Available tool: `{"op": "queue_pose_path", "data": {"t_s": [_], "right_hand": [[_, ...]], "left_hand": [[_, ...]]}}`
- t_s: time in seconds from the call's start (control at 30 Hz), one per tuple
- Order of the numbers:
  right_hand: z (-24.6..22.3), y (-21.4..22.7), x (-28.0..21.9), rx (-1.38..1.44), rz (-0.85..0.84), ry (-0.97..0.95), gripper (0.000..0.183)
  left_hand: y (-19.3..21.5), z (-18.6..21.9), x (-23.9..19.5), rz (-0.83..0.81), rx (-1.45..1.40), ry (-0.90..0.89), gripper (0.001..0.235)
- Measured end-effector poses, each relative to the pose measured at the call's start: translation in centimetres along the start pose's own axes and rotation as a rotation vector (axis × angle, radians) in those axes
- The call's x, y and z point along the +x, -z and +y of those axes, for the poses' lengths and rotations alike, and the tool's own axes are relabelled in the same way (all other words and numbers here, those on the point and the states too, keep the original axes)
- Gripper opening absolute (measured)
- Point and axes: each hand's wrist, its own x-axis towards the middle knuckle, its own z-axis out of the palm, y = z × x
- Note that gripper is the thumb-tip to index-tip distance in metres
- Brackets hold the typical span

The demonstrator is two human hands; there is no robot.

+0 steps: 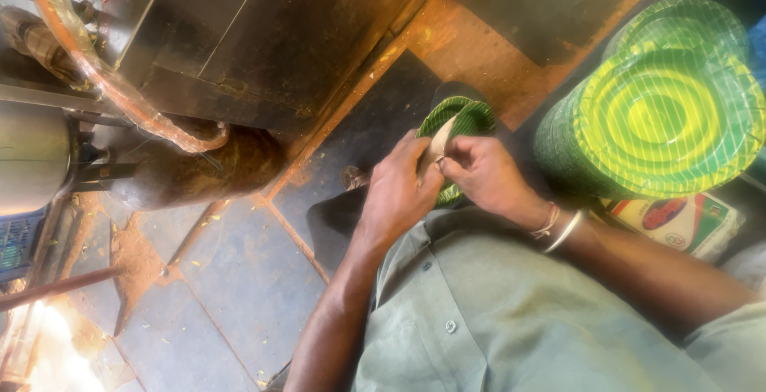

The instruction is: The person repeatedly picks up green disposable plates from a stack and places them onto another stack. The action is continuous and repetitive, focusing on separating and restacking the plates one by one.

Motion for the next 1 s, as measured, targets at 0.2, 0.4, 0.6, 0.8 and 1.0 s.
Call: {"op": "queue_pose_path", "data": {"t_s": [0.2,0.4,0.6,0.8,1.0], "right_hand": [[-0.8,0.2,0.0,-0.093,0.038,0.171,0.015],[-2.1,0.4,-0.2,-0.091,-0.036,0.062,0.02],[0.5,3.1,-2.3,0.155,-0.129,0.106,0.021],[-0.1,18.4,-12.7,-0.149,0.468,0.242,0.013],[-7.4,21.7,-15.5,-0.731,0.426,-0.025,0.022]], "left_hand": [[-0.5,-0.2,0.0,0.007,0.083,-0.028,0.033],[0.1,-2.2,-0.1,0.02,0.123,-0.207,0.03],[-1.7,-9.1,0.9,0.153,0.073,0.101,0.021],[1.4,-15.5,0.2,0.288,0.382,0.07,0.019],[3.8,-8.5,2.9,0.357,0.274,-0.053,0.016]]}}
